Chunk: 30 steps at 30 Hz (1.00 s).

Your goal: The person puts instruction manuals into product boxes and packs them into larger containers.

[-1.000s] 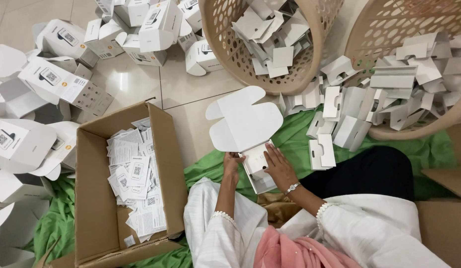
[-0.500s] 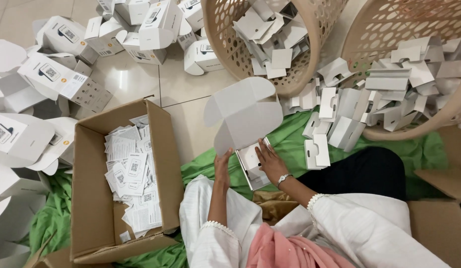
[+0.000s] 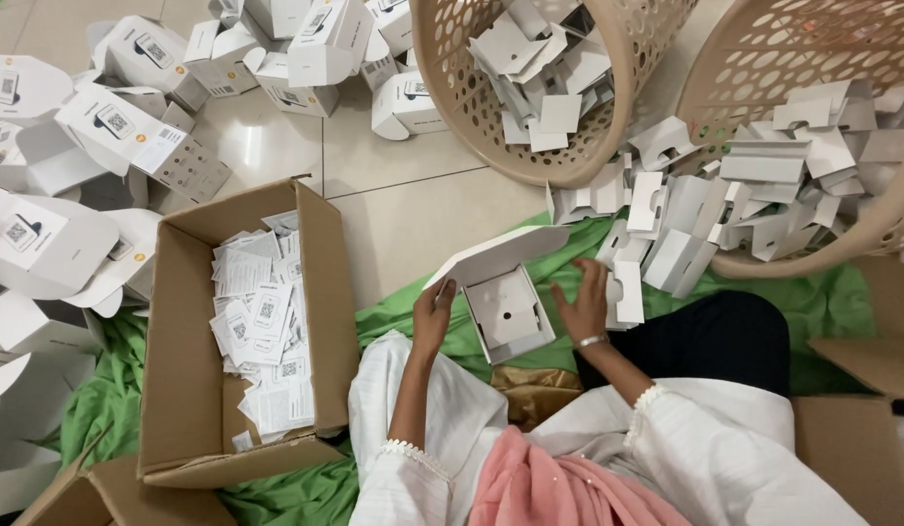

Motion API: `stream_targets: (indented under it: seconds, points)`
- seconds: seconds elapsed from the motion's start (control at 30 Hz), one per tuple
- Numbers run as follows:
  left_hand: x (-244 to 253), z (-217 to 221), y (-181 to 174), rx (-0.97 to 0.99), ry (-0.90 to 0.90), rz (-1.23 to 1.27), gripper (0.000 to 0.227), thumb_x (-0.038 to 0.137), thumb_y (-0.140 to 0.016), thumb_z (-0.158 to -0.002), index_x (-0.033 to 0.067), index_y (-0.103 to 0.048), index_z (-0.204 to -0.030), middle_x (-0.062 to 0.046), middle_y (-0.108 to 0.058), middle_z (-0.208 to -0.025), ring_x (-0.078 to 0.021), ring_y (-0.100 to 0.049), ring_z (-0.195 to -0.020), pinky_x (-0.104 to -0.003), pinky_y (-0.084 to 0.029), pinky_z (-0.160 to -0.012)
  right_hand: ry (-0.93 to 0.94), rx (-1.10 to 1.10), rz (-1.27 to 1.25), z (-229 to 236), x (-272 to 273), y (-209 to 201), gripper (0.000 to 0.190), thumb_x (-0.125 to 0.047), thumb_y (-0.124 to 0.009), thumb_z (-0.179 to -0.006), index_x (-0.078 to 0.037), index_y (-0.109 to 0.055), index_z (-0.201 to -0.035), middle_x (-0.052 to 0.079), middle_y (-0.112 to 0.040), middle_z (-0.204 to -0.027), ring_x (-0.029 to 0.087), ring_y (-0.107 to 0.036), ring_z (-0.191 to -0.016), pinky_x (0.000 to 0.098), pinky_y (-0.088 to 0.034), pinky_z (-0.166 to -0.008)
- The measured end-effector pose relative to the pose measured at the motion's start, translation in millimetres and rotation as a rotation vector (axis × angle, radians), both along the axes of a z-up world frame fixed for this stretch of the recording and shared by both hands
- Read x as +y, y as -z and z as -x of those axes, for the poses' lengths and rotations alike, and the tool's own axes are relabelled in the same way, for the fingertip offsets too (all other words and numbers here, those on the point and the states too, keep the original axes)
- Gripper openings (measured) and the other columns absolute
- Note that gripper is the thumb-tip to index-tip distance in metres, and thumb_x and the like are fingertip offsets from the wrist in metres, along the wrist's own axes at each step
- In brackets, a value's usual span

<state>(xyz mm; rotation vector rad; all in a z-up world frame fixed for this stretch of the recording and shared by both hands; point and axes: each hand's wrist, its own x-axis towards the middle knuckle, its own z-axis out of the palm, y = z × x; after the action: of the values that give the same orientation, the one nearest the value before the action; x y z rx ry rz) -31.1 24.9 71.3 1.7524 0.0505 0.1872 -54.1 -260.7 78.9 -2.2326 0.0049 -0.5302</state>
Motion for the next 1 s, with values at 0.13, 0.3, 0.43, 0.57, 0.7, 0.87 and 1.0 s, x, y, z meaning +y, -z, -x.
stream_targets:
  seconds: [0.13, 0.3, 0.43, 0.57, 0.7, 0.87, 1.0]
  points:
    - [-7, 8, -27, 0.179, 0.070, 0.013, 0.041, 0.027, -0.067, -0.099, 0.0004, -0.069, -0.130, -0.016, -0.077, -0.123, -0.0220, -0.068, -0.115, -0.035, -0.052, -0.097, -0.044, -0.031, 0.014, -39, -28, -24, 0.069, -0.022, -0.080, -0.088, 0.001, -0.047, -0.144, 0.023, -0.056, -0.137, 0.038, -0.059, -0.123, 0.0451, -0.051, -0.098]
    - [-12, 19, -65, 0.285, 0.120, 0.026, 0.061, 0.030, -0.075, -0.095, 0.0068, -0.052, -0.147, -0.015, -0.063, -0.143, -0.0255, -0.058, -0.134, -0.038, -0.051, -0.102, -0.225, 0.261, -0.108, -45, -28, -43, 0.046, -0.027, -0.076, -0.093, -0.008, -0.066, -0.133, 0.015, -0.077, -0.115, 0.025, -0.076, -0.103, 0.0362, -0.061, -0.084]
    - [-15, 24, -85, 0.327, 0.189, 0.127, 0.077, 0.030, -0.073, -0.089, 0.0205, -0.038, -0.157, -0.010, -0.047, -0.156, -0.0264, -0.051, -0.139, -0.041, -0.051, -0.104, -0.319, 0.283, -0.048, -30, -18, -55, 0.045, -0.025, -0.078, -0.089, -0.008, -0.069, -0.129, 0.013, -0.079, -0.102, 0.021, -0.080, -0.087, 0.0325, -0.063, -0.079]
    - [-10, 29, -65, 0.336, 0.245, 0.253, 0.072, 0.025, -0.073, -0.092, 0.0184, -0.039, -0.155, -0.009, -0.046, -0.159, -0.0273, -0.047, -0.145, -0.043, -0.052, -0.106, -0.360, 0.335, -0.016, -17, -11, -69, 0.047, -0.020, -0.077, -0.085, -0.007, -0.066, -0.129, 0.013, -0.079, -0.098, 0.020, -0.079, -0.084, 0.0321, -0.063, -0.077]
    - [-14, 43, -74, 0.339, 0.240, 0.211, 0.072, 0.016, -0.074, -0.089, 0.0196, -0.044, -0.155, -0.008, -0.051, -0.154, -0.0269, -0.046, -0.145, -0.040, -0.051, -0.107, -0.374, 0.395, 0.053, -16, -14, -65, 0.047, -0.018, -0.078, -0.082, -0.008, -0.068, -0.127, 0.014, -0.080, -0.094, 0.021, -0.078, -0.081, 0.0324, -0.062, -0.076]
    - [-20, 56, -75, 0.307, 0.245, 0.195, 0.064, 0.007, -0.072, -0.091, 0.0211, -0.050, -0.149, -0.003, -0.060, -0.140, -0.0212, -0.058, -0.129, -0.037, -0.053, -0.106, -0.419, 0.359, -0.038, -13, -23, -29, 0.042, -0.018, -0.082, -0.076, -0.002, -0.070, -0.113, 0.013, -0.078, -0.093, 0.021, -0.078, -0.082, 0.0328, -0.063, -0.072]
    - [-23, 58, -71, 0.305, 0.217, 0.200, 0.066, 0.006, -0.073, -0.089, 0.0214, -0.050, -0.149, -0.001, -0.061, -0.138, -0.0180, -0.061, -0.123, -0.037, -0.053, -0.103, -0.390, 0.385, 0.081, -10, -23, -21, 0.034, -0.021, -0.085, -0.078, -0.001, -0.074, -0.103, 0.012, -0.079, -0.093, 0.023, -0.078, -0.082, 0.0341, -0.062, -0.074]
